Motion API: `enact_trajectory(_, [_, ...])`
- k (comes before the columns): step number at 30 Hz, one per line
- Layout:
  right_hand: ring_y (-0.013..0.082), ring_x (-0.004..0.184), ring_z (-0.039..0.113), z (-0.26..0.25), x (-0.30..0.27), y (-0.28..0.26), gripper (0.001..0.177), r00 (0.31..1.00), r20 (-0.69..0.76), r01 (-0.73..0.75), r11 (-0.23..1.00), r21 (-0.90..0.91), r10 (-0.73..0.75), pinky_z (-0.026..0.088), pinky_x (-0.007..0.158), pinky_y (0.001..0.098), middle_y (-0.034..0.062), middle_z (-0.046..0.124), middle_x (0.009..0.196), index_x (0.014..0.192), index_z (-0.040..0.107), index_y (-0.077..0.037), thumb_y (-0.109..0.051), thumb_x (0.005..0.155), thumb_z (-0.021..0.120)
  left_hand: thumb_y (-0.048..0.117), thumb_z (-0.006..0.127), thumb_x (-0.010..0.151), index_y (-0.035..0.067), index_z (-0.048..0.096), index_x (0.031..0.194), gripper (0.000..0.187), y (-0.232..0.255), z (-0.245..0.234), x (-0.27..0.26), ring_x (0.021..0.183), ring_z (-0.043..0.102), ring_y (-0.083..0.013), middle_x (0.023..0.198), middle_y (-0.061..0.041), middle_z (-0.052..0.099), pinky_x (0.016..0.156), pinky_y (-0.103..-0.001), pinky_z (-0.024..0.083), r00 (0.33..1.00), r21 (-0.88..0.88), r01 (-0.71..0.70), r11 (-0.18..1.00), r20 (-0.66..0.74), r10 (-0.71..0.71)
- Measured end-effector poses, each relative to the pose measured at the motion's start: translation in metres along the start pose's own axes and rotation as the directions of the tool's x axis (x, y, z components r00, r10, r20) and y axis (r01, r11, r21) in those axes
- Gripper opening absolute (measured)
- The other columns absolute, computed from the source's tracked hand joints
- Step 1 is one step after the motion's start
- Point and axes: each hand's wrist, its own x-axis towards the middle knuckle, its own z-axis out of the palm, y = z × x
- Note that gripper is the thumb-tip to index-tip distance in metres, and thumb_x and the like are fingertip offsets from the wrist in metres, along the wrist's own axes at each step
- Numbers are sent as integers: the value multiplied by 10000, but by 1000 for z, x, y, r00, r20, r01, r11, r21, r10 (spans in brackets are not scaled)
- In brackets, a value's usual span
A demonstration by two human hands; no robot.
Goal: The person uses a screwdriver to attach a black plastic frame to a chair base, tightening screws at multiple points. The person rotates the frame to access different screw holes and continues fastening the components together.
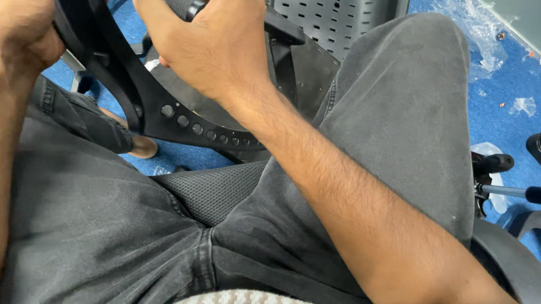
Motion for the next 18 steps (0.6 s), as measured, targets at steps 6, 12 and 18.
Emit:
enact_trajectory(6, [43,456,685,-5,1,-2,265,1000,11,-2,1000,29,2,560,436,200,-38,642,531,679,634,-108,-158,930,703,271,636,1119,66,716,1039,234,8,-1,-5,756,631,-68,851,-9,681,671,-245,502,998,37,-57,998,-6,58])
enact_trajectory(12, [34,443,624,-4,3,-1,303,996,-37,72,994,-77,-75,508,464,208,-59,598,510,651,596,-112,-183,921,714,267,636,1120,58,715,1035,239,14,3,-7,740,615,-66,829,-10,667,659,-246,487,993,70,-122,990,2,122])
enact_trajectory(18, [134,423,595,-7,4,-8,305,999,2,-38,960,-277,41,453,465,274,14,602,486,604,595,-37,-169,836,743,264,637,1121,49,714,1032,245,20,7,-9,724,599,-64,807,-11,653,647,-248,471,986,95,-169,981,11,169])
